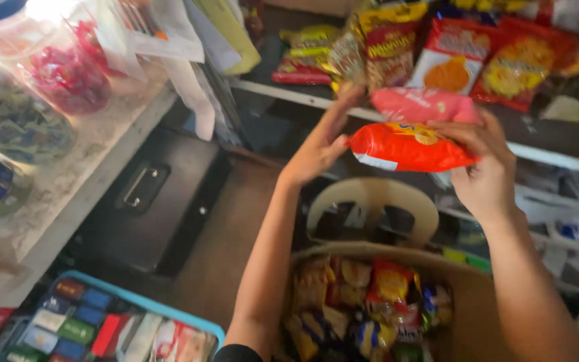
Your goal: Picking various snack bags and instant noodles from shelves and placing them into a cardboard box.
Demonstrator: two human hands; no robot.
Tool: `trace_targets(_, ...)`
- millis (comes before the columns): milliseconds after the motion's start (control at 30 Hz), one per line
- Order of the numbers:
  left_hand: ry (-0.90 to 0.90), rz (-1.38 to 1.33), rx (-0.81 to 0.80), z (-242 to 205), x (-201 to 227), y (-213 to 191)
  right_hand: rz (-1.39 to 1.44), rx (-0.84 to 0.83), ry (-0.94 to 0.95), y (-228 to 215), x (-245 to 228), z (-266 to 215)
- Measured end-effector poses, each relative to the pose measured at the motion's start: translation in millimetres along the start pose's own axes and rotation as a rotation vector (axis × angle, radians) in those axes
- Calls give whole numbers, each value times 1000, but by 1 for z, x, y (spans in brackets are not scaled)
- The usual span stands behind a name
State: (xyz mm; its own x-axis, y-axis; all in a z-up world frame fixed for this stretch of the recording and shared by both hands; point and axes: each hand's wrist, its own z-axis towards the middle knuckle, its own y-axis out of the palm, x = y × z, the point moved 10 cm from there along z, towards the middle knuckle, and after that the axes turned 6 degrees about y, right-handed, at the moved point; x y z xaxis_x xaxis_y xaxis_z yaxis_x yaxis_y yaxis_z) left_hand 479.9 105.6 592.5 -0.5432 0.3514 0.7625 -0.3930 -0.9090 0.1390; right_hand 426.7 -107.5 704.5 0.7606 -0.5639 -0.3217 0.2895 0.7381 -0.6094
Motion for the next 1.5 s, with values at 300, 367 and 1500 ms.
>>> trace_targets(300,-217,-31,252,-88,-95,119,447,-320,692,-2,120,-149)
trace_targets(367,-448,-5,212,-115,-129,142,528,-333,741,-1,137,-186)
trace_targets(1500,-290,-195,671,16,-195,262,322,502,452,-135,415,-125)
